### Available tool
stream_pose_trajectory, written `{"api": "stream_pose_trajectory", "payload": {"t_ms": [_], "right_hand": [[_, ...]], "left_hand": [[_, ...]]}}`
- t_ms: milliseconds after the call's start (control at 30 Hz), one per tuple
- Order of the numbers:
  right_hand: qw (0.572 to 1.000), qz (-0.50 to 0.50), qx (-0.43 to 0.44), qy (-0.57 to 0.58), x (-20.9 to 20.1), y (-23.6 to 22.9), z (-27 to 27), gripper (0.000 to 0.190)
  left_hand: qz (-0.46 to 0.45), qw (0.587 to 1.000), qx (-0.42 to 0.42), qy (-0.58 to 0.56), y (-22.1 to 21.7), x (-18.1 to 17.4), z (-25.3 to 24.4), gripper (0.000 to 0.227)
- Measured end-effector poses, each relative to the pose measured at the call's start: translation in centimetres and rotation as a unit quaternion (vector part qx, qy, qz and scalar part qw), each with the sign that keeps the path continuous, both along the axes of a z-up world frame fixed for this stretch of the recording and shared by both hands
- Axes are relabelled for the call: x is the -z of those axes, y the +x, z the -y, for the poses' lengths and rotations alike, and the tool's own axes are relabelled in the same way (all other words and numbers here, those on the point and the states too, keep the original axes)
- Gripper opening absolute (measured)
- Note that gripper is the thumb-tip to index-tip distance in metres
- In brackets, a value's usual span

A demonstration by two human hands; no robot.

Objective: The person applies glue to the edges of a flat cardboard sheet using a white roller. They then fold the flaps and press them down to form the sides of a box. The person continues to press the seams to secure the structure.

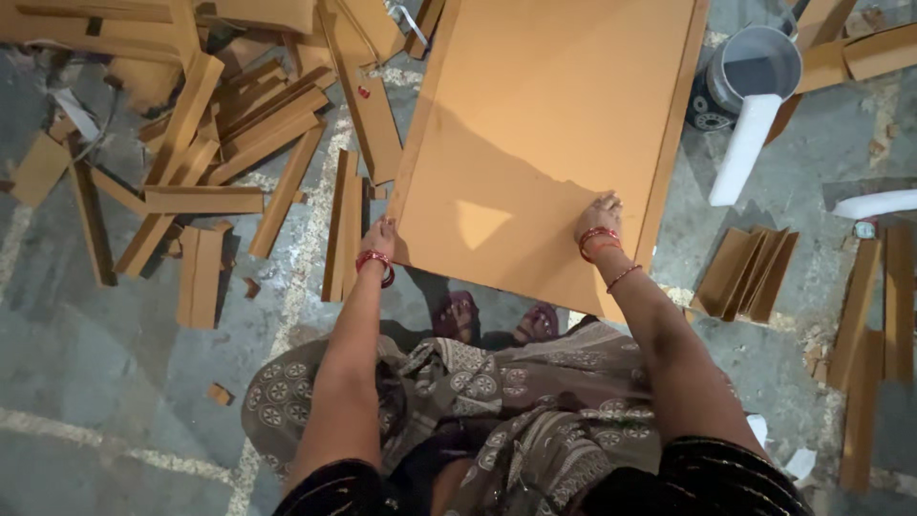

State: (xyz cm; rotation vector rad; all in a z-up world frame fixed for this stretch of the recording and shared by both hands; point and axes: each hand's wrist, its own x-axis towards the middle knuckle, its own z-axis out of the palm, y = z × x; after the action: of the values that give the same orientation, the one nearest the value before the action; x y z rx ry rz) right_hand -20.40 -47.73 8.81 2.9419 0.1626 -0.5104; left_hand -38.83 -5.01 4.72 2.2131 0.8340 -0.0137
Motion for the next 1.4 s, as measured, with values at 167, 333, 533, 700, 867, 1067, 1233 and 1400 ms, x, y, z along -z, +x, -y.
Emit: {"api": "stream_pose_trajectory", "payload": {"t_ms": [167,333,533,700,867,1067,1233,1400], "right_hand": [[0.995,-0.046,-0.075,-0.045,-0.7,0.6,0.7,0.081],[0.995,-0.034,-0.088,0.026,-0.2,-0.4,2.9,0.1],[0.975,0.158,-0.072,0.139,2.2,-6.1,2.7,0.084],[0.969,0.157,-0.067,0.181,2.2,-6.3,3.5,0.082],[0.98,0.144,0.005,0.14,3.8,-5.0,0.5,0.082],[0.943,0.005,-0.032,0.33,3.6,-3.6,-11.6,0.064],[0.843,0.065,-0.441,0.301,2.2,0.0,-28.4,0.058],[0.847,0.013,-0.51,0.146,-1.1,3.5,-35.4,0.044]], "left_hand": [[-0.085,0.996,-0.014,-0.039,0.6,0.1,-2.5,0.082],[-0.054,0.996,-0.054,-0.048,3.7,1.4,-2.6,0.1],[-0.133,0.988,-0.028,-0.07,3.2,4.8,-1.9,0.089],[-0.164,0.985,-0.022,-0.036,4.0,4.0,-1.7,0.081],[-0.095,0.991,-0.097,-0.004,3.2,0.3,0.3,0.056],[-0.009,0.997,-0.073,0.037,3.0,-1.7,0.6,0.05],[-0.001,0.995,-0.075,0.068,2.8,-3.2,1.1,0.049],[-0.027,0.996,-0.081,0.006,2.9,-5.8,1.8,0.048]]}}
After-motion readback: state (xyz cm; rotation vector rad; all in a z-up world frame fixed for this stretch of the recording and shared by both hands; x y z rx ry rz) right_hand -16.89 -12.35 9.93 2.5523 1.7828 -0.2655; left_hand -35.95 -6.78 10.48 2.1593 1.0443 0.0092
